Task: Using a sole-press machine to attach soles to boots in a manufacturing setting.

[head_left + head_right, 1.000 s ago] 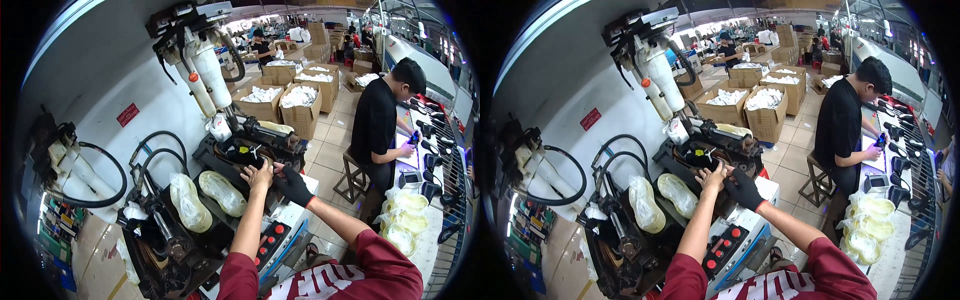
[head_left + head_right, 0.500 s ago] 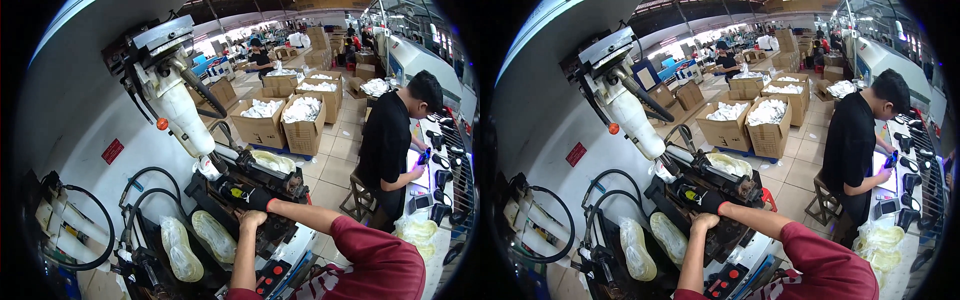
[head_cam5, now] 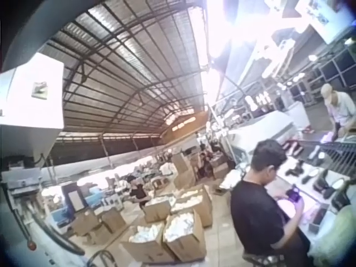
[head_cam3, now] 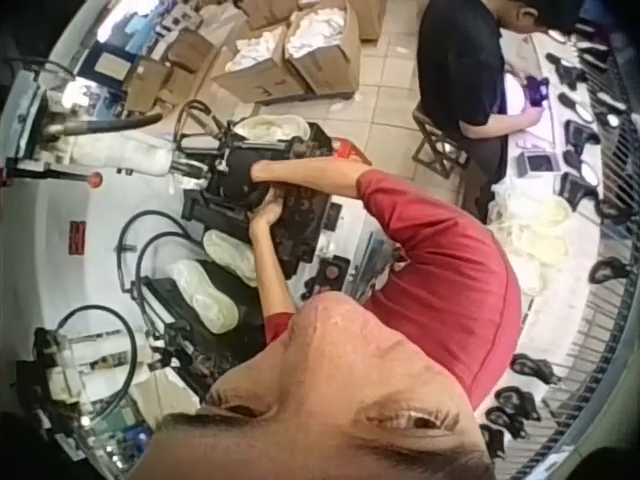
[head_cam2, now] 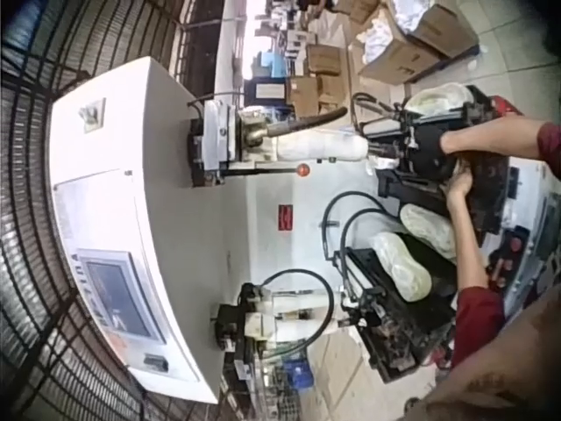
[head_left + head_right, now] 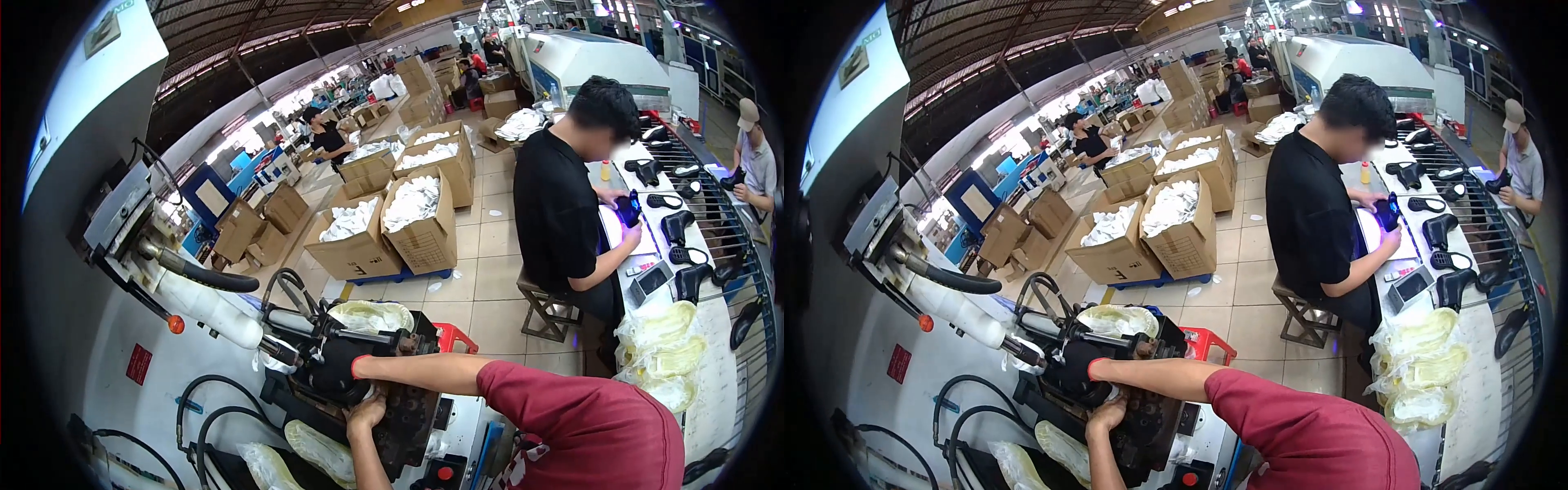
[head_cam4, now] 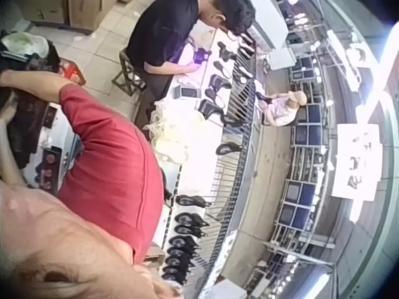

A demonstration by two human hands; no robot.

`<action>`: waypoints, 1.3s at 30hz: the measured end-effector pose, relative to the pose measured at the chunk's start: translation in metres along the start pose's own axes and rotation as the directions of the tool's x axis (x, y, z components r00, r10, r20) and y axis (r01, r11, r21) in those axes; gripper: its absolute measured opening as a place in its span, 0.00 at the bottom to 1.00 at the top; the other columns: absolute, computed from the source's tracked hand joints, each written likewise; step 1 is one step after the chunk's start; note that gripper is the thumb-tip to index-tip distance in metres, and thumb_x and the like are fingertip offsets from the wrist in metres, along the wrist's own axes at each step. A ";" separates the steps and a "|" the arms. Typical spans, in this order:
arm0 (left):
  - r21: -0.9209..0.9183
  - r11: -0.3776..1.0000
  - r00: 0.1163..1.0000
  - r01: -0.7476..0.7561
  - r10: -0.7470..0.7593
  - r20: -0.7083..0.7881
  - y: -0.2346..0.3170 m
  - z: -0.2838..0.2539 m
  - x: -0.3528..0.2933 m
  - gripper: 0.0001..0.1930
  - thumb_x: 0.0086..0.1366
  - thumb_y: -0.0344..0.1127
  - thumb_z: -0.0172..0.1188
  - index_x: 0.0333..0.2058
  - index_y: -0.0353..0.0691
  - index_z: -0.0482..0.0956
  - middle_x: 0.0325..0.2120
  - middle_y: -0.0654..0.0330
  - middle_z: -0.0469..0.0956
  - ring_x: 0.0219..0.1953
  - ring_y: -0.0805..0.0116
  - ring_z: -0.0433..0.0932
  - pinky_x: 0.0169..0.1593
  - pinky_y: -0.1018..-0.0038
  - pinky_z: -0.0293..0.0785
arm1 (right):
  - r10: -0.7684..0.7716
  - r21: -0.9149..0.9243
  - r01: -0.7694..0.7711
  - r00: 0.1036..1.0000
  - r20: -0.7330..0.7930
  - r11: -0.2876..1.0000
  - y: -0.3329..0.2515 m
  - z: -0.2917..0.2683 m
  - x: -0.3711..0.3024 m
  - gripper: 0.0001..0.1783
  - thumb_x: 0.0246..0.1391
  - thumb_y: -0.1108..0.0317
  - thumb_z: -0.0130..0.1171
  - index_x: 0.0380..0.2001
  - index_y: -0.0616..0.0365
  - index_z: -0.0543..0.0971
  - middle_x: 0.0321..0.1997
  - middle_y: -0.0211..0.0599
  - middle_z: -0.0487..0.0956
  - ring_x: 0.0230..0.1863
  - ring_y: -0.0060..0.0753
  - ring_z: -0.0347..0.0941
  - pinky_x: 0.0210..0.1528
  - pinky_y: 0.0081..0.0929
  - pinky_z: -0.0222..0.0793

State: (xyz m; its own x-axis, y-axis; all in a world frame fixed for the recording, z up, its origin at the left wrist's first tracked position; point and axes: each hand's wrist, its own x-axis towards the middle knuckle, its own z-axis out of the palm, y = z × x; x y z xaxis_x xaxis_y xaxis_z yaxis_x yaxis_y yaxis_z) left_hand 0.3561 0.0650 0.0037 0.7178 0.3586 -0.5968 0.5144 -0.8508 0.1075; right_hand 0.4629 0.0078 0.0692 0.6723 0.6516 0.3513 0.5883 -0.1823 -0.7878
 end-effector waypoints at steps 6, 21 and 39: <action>0.072 0.976 0.945 -0.207 0.218 -0.245 -0.015 0.009 0.003 0.39 0.71 0.68 0.33 0.74 0.56 0.49 0.76 0.56 0.46 0.77 0.53 0.42 0.77 0.57 0.38 | 0.203 0.168 -0.178 0.968 -0.149 0.970 0.005 -0.034 -0.028 0.26 0.49 0.46 0.63 0.38 0.58 0.85 0.39 0.60 0.83 0.42 0.58 0.81 0.46 0.45 0.75; -0.642 -0.360 0.528 -0.677 0.371 -0.764 0.069 0.058 -0.246 0.37 0.66 0.26 0.64 0.70 0.34 0.56 0.53 0.55 0.74 0.52 0.72 0.75 0.57 0.75 0.72 | -0.357 -0.326 0.230 0.836 -0.417 0.917 -0.093 -0.110 -0.458 0.36 0.45 0.70 0.76 0.57 0.58 0.70 0.55 0.52 0.81 0.57 0.50 0.80 0.58 0.36 0.76; -0.445 -0.248 0.098 -0.861 0.776 -0.623 0.231 0.200 -0.401 0.23 0.66 0.33 0.66 0.57 0.36 0.72 0.43 0.53 0.80 0.44 0.68 0.80 0.50 0.72 0.77 | 0.240 0.059 -0.449 0.357 -0.903 0.892 -0.102 -0.058 -0.752 0.33 0.53 0.75 0.69 0.62 0.61 0.71 0.54 0.39 0.79 0.54 0.31 0.75 0.63 0.31 0.69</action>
State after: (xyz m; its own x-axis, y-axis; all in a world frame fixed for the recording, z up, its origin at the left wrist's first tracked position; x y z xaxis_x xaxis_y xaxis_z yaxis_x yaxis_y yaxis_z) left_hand 0.0932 -0.3521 0.1083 0.7617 -0.3862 0.5203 -0.5368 0.0735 0.8405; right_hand -0.0764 -0.5060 -0.0856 0.7870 -0.4755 0.3931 0.1961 -0.4114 -0.8901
